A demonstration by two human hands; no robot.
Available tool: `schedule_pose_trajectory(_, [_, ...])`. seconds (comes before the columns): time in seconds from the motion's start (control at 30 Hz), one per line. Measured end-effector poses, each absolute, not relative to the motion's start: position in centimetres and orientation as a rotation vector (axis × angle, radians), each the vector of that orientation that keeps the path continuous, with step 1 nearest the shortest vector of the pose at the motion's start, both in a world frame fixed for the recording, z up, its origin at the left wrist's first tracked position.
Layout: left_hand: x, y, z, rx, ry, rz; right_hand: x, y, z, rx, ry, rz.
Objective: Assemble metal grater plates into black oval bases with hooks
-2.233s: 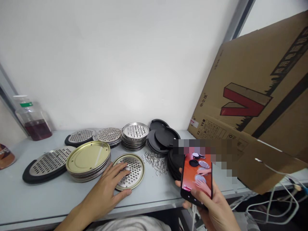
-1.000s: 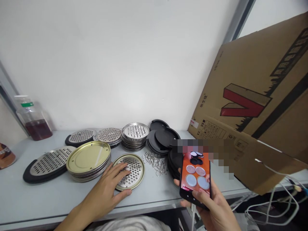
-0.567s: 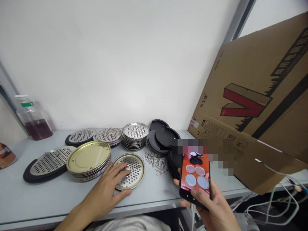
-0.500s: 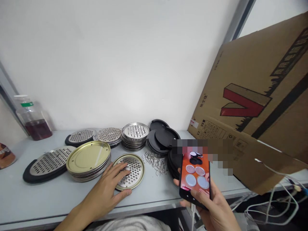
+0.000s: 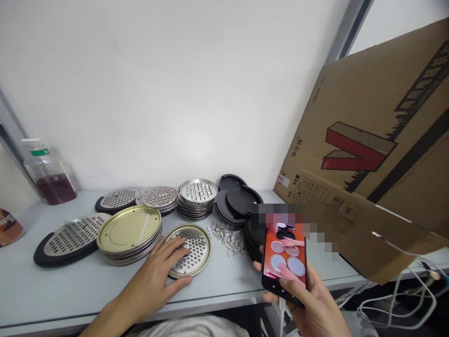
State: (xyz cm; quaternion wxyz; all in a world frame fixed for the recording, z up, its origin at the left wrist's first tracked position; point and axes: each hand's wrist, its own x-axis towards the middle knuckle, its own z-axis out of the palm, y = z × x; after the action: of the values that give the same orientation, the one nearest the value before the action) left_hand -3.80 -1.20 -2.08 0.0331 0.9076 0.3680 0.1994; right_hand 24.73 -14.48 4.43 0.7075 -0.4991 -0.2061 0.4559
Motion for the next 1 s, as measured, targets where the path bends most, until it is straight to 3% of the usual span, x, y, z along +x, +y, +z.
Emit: schedule_pose_trajectory(1.0, [-3.68, -1.24, -1.79, 2.777, 1.14, 0.657, 25.02, -14.5, 4.03, -1.063, -0.465, 1.045])
